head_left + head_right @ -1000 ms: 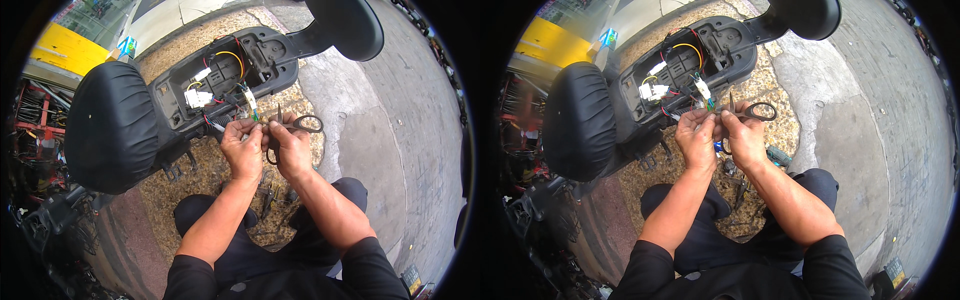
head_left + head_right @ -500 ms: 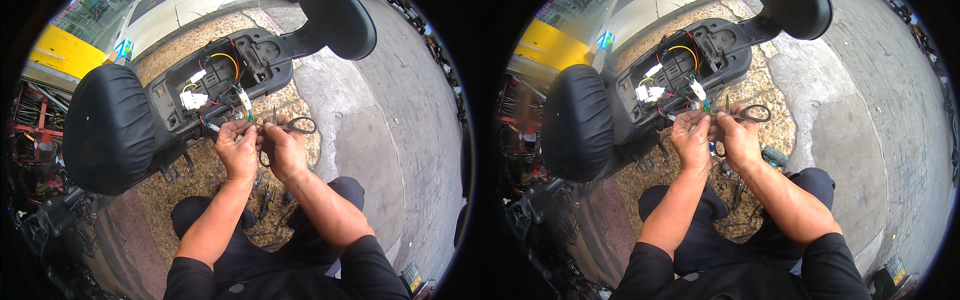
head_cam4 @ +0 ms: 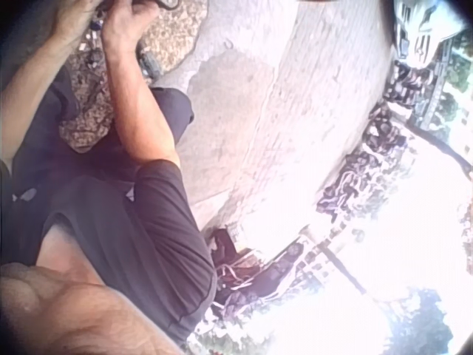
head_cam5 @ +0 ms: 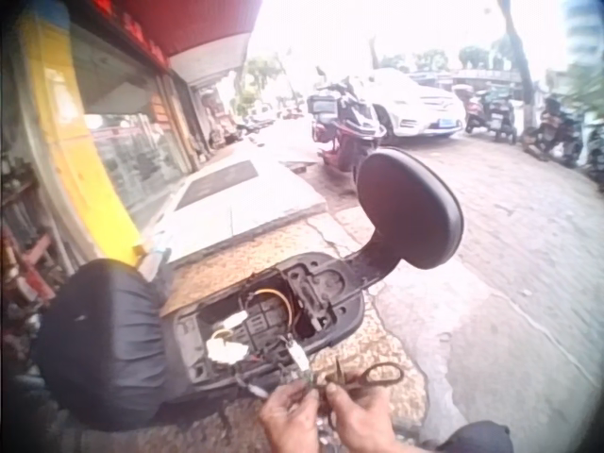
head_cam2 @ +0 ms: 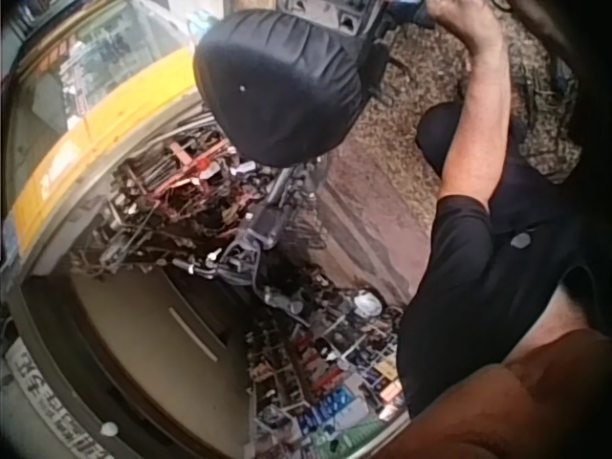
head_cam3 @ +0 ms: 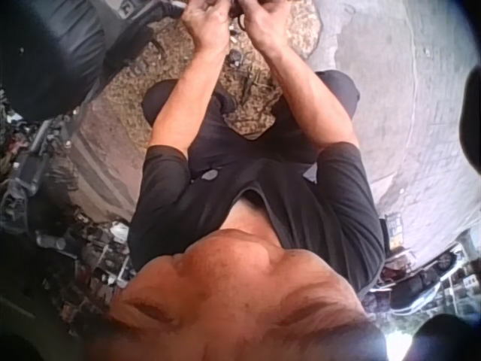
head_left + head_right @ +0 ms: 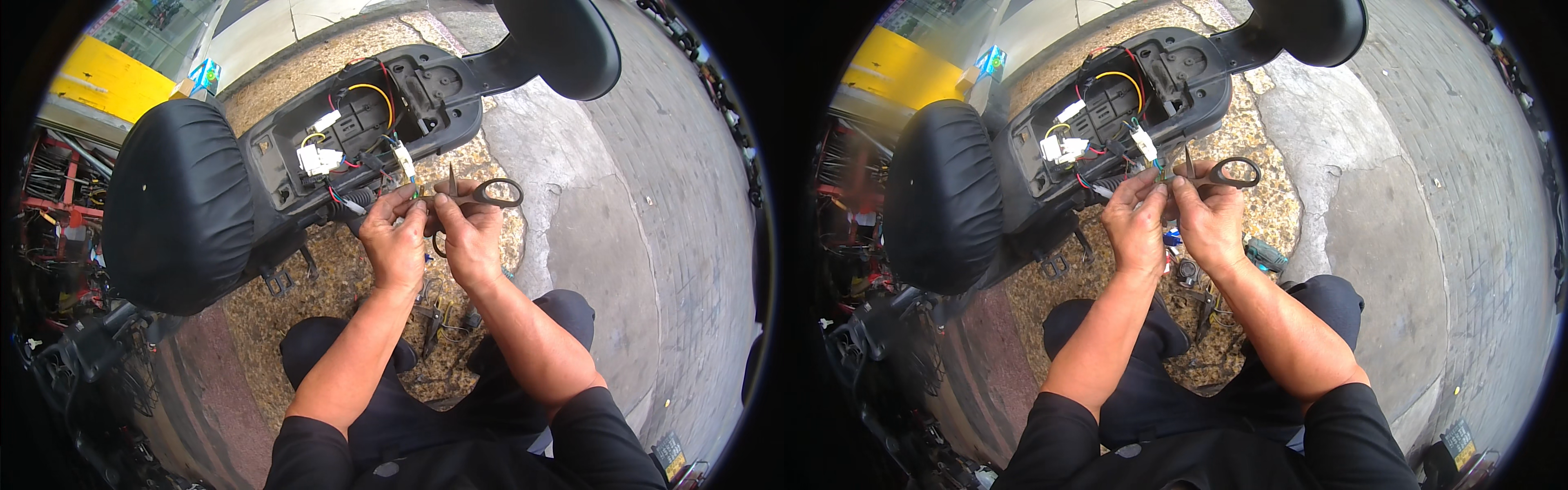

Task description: The person sits on the ground and uses wire cutters to strip and cut wires on a scooter. They manipulate the wires and connectors under the seat, occasionally adjusting their position.

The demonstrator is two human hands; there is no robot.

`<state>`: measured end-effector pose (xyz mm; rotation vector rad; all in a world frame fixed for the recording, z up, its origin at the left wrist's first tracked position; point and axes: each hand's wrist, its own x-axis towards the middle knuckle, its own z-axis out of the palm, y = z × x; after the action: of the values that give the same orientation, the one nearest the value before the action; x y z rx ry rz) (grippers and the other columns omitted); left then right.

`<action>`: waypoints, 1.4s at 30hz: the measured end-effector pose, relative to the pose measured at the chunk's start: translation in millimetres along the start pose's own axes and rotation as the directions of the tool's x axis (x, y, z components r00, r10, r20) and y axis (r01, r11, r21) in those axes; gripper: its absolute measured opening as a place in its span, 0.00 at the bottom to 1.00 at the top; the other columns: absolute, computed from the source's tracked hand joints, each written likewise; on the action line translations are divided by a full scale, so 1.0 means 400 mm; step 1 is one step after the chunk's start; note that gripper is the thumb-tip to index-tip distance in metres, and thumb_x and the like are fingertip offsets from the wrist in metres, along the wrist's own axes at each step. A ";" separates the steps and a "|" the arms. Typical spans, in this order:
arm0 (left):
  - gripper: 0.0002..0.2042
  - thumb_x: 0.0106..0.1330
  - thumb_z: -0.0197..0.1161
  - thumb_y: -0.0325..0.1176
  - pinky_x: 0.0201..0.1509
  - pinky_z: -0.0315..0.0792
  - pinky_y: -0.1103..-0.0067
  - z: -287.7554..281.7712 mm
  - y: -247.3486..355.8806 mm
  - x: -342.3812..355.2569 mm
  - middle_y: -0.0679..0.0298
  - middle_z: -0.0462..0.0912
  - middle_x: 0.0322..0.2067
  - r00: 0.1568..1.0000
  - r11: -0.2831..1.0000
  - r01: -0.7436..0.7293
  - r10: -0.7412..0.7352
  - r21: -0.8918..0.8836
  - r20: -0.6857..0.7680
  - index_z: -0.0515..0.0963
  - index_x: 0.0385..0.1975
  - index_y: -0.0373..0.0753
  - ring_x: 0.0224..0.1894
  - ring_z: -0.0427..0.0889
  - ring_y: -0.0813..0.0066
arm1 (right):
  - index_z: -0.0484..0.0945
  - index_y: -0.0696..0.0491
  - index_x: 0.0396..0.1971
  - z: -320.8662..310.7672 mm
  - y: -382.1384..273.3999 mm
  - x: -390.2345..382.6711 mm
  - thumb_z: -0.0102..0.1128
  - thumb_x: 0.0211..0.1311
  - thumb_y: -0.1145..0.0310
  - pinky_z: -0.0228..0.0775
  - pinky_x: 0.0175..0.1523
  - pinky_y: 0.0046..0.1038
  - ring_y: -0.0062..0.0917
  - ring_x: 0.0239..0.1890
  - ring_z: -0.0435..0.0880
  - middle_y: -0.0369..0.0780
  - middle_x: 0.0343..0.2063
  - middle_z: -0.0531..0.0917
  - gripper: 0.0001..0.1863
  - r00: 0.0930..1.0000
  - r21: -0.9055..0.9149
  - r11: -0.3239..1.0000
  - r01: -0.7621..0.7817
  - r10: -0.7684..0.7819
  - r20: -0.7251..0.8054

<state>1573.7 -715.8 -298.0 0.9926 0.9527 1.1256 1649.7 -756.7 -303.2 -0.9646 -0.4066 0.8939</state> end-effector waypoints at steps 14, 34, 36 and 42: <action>0.06 0.61 0.59 0.20 0.37 0.78 0.80 -0.042 0.020 0.025 0.60 0.85 0.32 0.976 0.977 0.174 -0.154 -0.125 0.151 0.81 0.35 0.27 0.31 0.83 0.76 | 0.77 0.58 0.41 -0.022 0.027 -0.012 0.59 0.67 0.80 0.75 0.41 0.22 0.17 0.34 0.79 0.37 0.33 0.82 0.06 0.990 -0.141 0.983 0.118 -0.106 0.090; 0.06 0.59 0.61 0.25 0.30 0.72 0.79 -0.053 -0.002 0.011 0.63 0.83 0.24 0.994 0.995 0.090 -0.093 0.043 0.061 0.82 0.33 0.31 0.26 0.78 0.81 | 0.76 0.61 0.44 -0.009 0.004 -0.008 0.58 0.66 0.78 0.74 0.46 0.25 0.24 0.37 0.82 0.41 0.36 0.83 0.09 0.983 0.098 0.978 -0.184 0.180 0.045; 0.05 0.62 0.61 0.23 0.30 0.70 0.84 -0.056 -0.006 0.011 0.66 0.82 0.28 0.994 0.993 0.074 -0.080 0.087 0.069 0.81 0.35 0.30 0.27 0.76 0.84 | 0.76 0.61 0.44 -0.013 0.007 -0.007 0.58 0.66 0.78 0.75 0.47 0.26 0.25 0.38 0.83 0.42 0.36 0.84 0.09 0.986 0.066 0.985 -0.158 0.154 0.057; 0.05 0.62 0.61 0.20 0.36 0.74 0.83 -0.052 -0.025 0.017 0.63 0.83 0.31 0.997 0.998 0.056 -0.054 -0.027 0.058 0.80 0.36 0.29 0.31 0.80 0.81 | 0.76 0.62 0.45 -0.023 -0.003 -0.012 0.58 0.66 0.75 0.75 0.49 0.31 0.29 0.38 0.84 0.45 0.37 0.85 0.11 0.984 0.057 0.988 -0.147 0.140 0.112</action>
<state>1557.6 -707.6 -314.2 0.9649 0.9103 1.0566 1653.6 -765.7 -306.7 -0.8964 -0.4012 1.0876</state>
